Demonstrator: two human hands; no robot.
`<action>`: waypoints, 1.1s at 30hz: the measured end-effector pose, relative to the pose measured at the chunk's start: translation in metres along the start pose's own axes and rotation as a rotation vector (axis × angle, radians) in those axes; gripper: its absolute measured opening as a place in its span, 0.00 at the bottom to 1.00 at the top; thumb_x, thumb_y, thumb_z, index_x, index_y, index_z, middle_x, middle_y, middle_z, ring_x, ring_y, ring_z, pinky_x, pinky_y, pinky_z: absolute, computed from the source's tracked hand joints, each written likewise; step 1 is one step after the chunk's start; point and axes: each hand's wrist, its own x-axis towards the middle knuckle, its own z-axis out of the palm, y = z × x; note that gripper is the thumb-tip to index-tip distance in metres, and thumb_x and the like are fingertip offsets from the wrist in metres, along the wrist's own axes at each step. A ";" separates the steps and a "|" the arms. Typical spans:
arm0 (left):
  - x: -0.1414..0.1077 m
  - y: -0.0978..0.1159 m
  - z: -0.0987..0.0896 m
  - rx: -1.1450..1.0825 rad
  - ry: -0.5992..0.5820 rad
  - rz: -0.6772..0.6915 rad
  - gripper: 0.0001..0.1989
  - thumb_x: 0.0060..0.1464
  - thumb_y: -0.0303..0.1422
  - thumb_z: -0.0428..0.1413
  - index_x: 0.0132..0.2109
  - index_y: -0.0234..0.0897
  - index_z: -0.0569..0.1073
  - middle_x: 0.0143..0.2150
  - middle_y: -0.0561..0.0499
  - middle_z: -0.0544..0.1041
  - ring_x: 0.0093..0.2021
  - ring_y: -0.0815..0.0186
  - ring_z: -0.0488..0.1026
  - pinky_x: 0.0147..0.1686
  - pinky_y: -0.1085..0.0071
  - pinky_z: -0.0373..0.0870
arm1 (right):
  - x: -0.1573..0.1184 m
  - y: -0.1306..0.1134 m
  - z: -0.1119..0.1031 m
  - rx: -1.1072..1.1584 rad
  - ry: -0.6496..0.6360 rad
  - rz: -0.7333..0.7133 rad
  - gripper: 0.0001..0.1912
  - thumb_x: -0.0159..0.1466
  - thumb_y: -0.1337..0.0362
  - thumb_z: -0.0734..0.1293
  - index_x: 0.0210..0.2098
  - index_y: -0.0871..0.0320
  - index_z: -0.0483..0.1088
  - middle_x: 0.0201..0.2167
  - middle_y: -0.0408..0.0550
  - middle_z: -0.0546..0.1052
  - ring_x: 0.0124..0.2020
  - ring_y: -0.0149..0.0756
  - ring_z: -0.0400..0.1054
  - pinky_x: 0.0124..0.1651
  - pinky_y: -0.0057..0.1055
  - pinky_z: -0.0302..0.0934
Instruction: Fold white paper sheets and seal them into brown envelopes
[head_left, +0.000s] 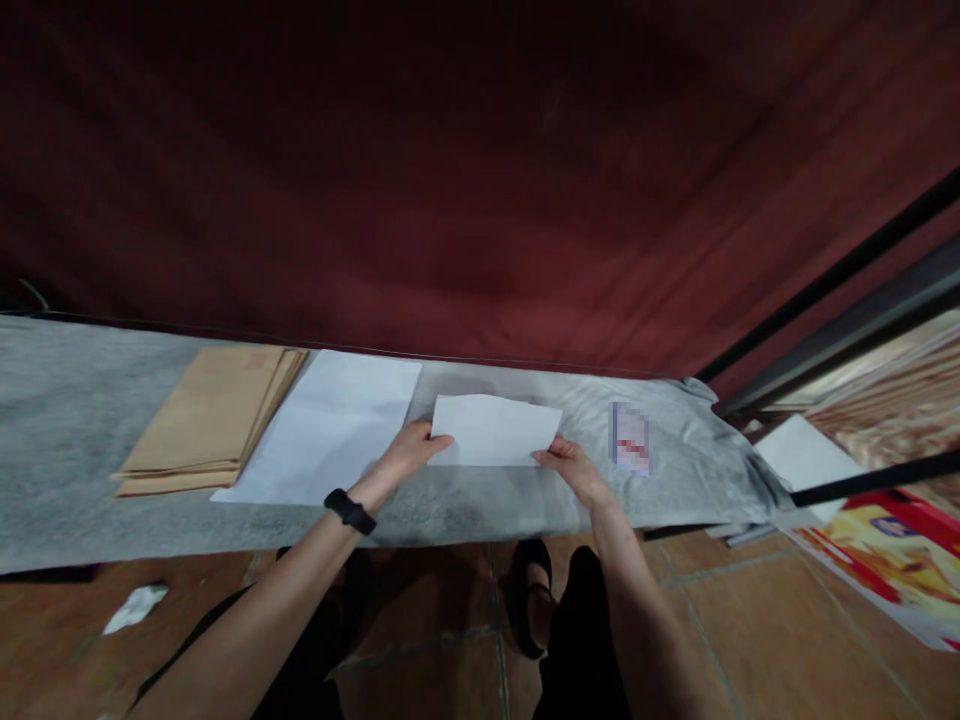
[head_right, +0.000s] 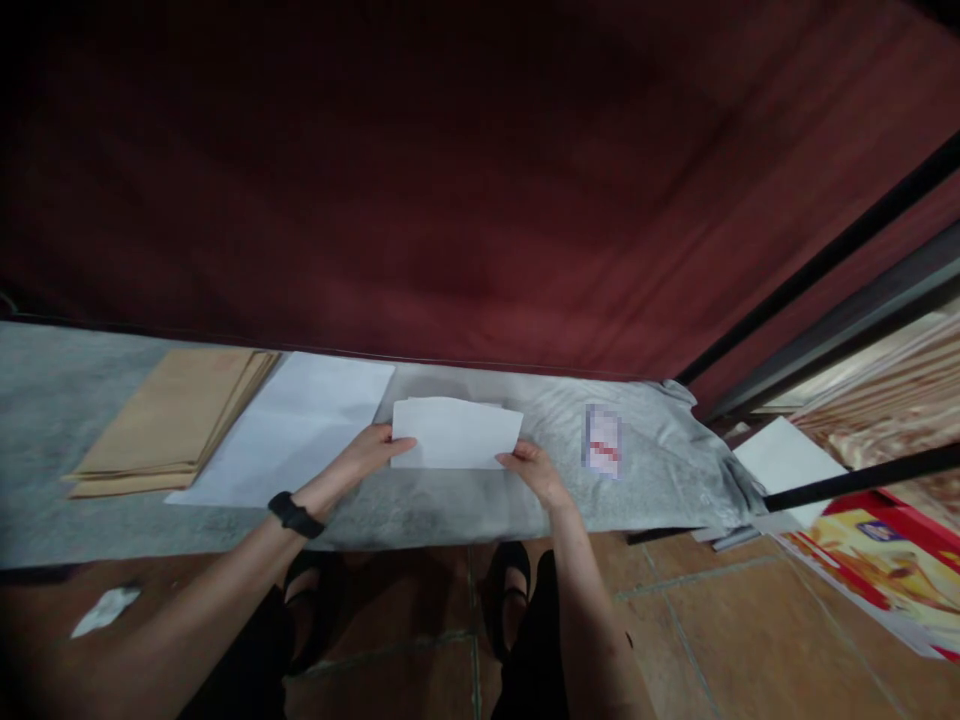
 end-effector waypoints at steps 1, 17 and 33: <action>-0.001 0.001 -0.002 0.005 -0.002 -0.009 0.14 0.46 0.44 0.59 0.26 0.37 0.74 0.23 0.51 0.74 0.30 0.58 0.74 0.27 0.69 0.65 | -0.001 -0.002 0.001 0.004 0.022 -0.013 0.18 0.53 0.47 0.74 0.35 0.53 0.79 0.35 0.44 0.83 0.40 0.43 0.75 0.51 0.41 0.67; -0.037 0.005 0.000 -0.031 0.061 0.691 0.19 0.57 0.30 0.52 0.53 0.41 0.78 0.58 0.45 0.77 0.61 0.58 0.71 0.63 0.56 0.65 | -0.019 0.003 0.021 -0.065 0.222 -0.248 0.14 0.57 0.53 0.72 0.39 0.53 0.81 0.44 0.51 0.82 0.49 0.49 0.75 0.57 0.47 0.65; -0.041 -0.021 0.017 0.684 -0.186 0.627 0.24 0.63 0.20 0.46 0.64 0.37 0.67 0.71 0.40 0.62 0.72 0.58 0.54 0.69 0.57 0.54 | -0.017 0.024 0.007 -0.608 -0.047 -0.290 0.24 0.61 0.71 0.60 0.51 0.49 0.78 0.62 0.47 0.72 0.64 0.42 0.64 0.69 0.47 0.54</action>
